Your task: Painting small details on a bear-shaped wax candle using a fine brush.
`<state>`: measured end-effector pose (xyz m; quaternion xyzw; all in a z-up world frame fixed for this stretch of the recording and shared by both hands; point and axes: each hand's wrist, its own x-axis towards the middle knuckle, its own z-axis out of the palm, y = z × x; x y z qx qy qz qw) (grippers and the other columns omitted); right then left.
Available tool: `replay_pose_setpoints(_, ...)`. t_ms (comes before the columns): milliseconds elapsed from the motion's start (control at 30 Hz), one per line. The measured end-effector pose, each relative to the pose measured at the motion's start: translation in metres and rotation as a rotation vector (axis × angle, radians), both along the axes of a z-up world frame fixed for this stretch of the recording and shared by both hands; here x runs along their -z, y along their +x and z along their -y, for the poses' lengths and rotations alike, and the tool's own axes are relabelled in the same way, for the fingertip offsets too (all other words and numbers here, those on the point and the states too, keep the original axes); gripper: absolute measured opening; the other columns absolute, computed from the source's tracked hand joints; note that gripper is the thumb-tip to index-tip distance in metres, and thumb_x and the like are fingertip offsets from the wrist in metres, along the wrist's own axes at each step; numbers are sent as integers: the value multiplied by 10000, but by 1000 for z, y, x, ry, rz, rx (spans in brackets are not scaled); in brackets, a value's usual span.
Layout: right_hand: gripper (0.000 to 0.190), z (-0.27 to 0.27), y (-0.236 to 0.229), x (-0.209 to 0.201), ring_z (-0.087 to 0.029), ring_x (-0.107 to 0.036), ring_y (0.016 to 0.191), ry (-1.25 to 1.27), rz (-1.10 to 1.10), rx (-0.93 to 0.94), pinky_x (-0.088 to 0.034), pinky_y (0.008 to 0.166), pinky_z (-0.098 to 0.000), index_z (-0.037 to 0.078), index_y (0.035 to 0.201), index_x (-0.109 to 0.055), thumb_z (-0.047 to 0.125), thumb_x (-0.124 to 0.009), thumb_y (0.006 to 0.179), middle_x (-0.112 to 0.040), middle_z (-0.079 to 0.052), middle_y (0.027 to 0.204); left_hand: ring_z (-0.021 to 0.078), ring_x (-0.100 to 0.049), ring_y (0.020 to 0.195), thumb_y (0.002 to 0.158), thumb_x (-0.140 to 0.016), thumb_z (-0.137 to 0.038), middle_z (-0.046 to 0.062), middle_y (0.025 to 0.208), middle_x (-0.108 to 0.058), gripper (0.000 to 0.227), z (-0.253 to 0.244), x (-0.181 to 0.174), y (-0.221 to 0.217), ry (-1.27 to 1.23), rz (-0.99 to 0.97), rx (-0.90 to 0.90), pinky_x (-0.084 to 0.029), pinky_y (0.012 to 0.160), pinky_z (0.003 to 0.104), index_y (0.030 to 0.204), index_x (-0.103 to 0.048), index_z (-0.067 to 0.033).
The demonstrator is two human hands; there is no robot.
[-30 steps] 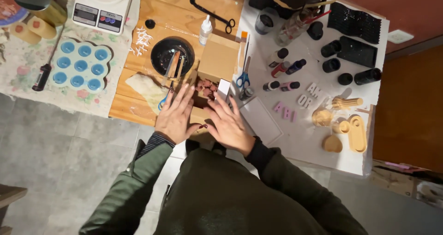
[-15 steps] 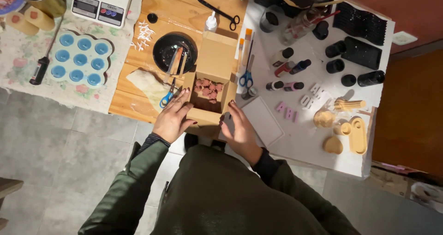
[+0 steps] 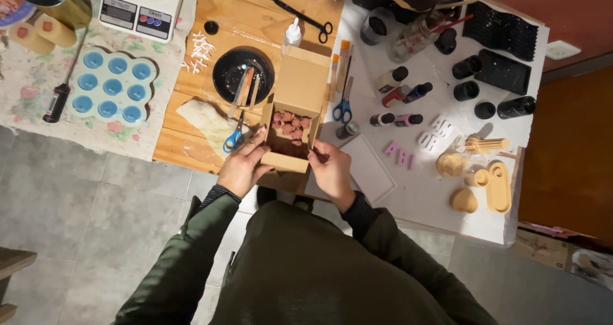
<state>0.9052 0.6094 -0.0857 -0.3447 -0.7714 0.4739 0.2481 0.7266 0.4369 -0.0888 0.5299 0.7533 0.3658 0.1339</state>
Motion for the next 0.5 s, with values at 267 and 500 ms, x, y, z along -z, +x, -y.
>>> replay_pose_setpoints(267,344,-1,7,-40,-193,-761,773,38,150,2,-570,710,-284,-20,1189,-747,123,-771,877,-780,-161,916,355,-466,1419,747,-856,-195,162,1519,-504,483,6,-34,-2,68,-82,10,-450,1104,430,1170,-685,-37)
replay_pose_setpoints(500,324,14,30,-128,-230,-733,904,173,58,-126,-601,775,-329,-1,1121,-726,128,-804,834,-745,-145,1068,312,-575,1322,836,-823,-150,143,1396,-605,432,25,-96,-34,316,63,-187,-470,1105,428,1214,-654,-24)
